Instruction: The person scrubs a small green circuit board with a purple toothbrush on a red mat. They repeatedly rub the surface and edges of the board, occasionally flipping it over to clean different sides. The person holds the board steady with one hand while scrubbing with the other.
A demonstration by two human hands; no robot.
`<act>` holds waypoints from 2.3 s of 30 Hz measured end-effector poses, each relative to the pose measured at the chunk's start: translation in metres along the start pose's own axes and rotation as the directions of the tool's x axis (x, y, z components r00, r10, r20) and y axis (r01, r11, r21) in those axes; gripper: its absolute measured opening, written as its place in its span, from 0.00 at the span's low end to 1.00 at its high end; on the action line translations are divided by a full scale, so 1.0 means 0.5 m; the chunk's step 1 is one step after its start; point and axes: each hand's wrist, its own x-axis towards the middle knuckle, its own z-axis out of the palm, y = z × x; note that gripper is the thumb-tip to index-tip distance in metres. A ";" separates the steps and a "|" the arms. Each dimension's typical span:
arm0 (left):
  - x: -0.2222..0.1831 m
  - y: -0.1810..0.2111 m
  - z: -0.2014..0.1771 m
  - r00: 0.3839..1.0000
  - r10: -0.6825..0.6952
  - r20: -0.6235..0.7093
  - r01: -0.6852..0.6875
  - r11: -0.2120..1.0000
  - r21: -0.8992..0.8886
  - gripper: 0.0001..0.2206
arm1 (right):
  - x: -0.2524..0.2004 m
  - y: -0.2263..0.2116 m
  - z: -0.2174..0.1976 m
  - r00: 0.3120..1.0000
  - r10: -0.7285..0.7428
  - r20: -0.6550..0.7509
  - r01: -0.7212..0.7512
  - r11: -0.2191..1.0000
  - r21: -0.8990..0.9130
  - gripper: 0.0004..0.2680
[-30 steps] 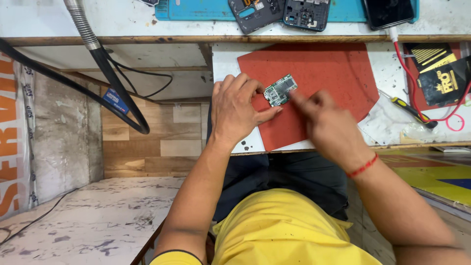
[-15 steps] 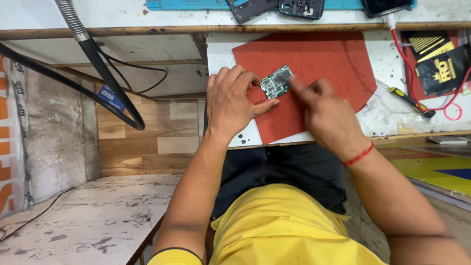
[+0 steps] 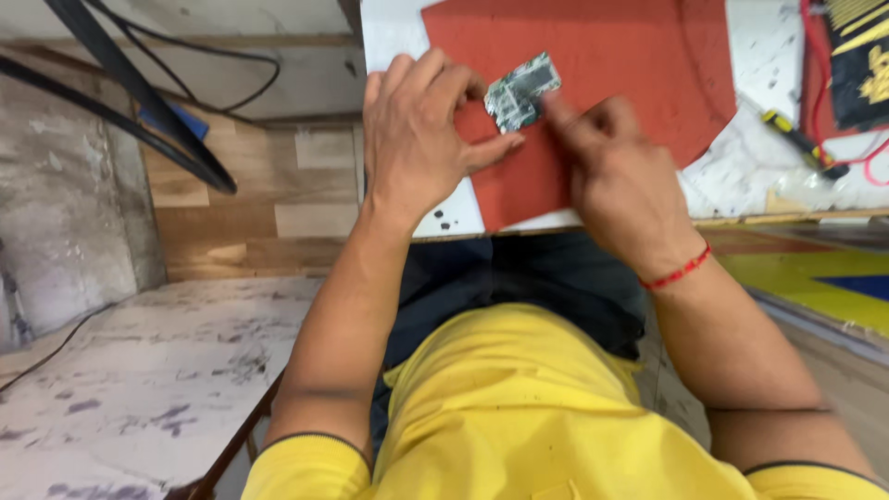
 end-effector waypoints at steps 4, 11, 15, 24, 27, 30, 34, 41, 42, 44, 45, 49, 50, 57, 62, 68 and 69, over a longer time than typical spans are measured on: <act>0.002 0.003 -0.007 1.000 -0.007 0.010 0.006 0.999 0.039 0.21 | 0.005 -0.008 0.002 0.998 -0.009 0.061 0.011 0.999 -0.032 0.22; 0.000 0.001 -0.003 0.999 -0.025 0.031 0.025 1.000 0.011 0.20 | 0.014 -0.005 0.008 0.995 -0.045 0.085 0.049 0.998 -0.046 0.24; 0.013 0.007 -0.006 0.999 -0.029 0.029 0.028 0.999 0.019 0.20 | 0.032 0.012 -0.002 0.999 0.040 0.029 -0.040 0.999 -0.006 0.20; 0.029 0.022 -0.025 0.999 -0.038 0.010 0.038 0.999 0.029 0.19 | 0.029 0.012 -0.005 0.983 0.183 0.025 -0.183 0.983 0.008 0.24; 0.015 0.027 -0.022 0.995 -0.085 0.051 0.083 0.996 0.023 0.18 | 0.023 0.004 -0.010 0.980 0.161 0.113 -0.159 0.987 -0.028 0.24; 0.017 0.025 -0.020 0.996 -0.079 0.048 0.078 0.997 0.029 0.19 | 0.014 0.000 -0.013 0.984 0.029 0.179 -0.027 1.000 -0.013 0.26; 0.013 0.022 -0.020 0.997 -0.066 0.026 0.066 0.998 0.008 0.20 | 0.039 0.025 -0.004 0.990 0.131 0.057 -0.129 0.991 -0.043 0.22; 0.012 0.022 -0.016 0.998 -0.061 0.017 0.060 0.997 0.039 0.19 | 0.033 0.009 -0.001 0.995 0.098 0.022 -0.097 0.994 -0.045 0.23; 0.014 0.020 -0.013 0.998 -0.056 0.008 0.056 0.998 0.043 0.19 | 0.034 0.006 -0.003 0.995 0.098 0.029 -0.096 0.993 -0.061 0.23; 0.005 0.016 -0.012 0.998 -0.055 0.017 0.054 0.997 0.048 0.19 | 0.020 -0.002 -0.004 0.988 0.078 0.131 -0.066 0.994 -0.091 0.24; 0.007 0.013 -0.010 0.999 -0.048 0.016 0.048 0.998 0.048 0.20 | 0.020 -0.002 -0.003 0.982 0.069 0.173 -0.051 0.993 -0.109 0.24; 0.005 0.017 -0.011 0.998 -0.064 0.026 0.063 0.998 0.010 0.19 | 0.041 0.014 -0.005 0.990 0.127 0.063 -0.120 0.987 -0.108 0.22; 0.011 0.017 -0.011 0.997 -0.069 0.023 0.069 0.997 0.025 0.19 | 0.029 0.003 0.000 0.993 0.072 0.098 -0.063 0.994 -0.094 0.23; 0.010 0.020 -0.011 0.999 -0.047 -0.002 0.047 0.999 0.027 0.19 | 0.014 0.018 -0.002 0.992 0.019 0.126 -0.011 0.998 -0.068 0.25; 0.012 0.020 -0.007 0.999 -0.051 0.007 0.051 0.999 0.017 0.19 | 0.011 0.030 -0.014 0.986 0.120 0.112 -0.113 0.991 -0.067 0.25; 0.010 0.019 -0.009 1.000 -0.023 -0.006 0.023 0.999 0.044 0.21 | 0.023 0.029 -0.007 0.995 0.097 0.033 -0.094 0.992 -0.087 0.24; 0.008 0.020 -0.010 0.999 -0.037 0.000 0.037 0.999 0.034 0.21 | 0.031 0.030 -0.006 0.992 0.128 0.013 -0.125 0.985 -0.116 0.24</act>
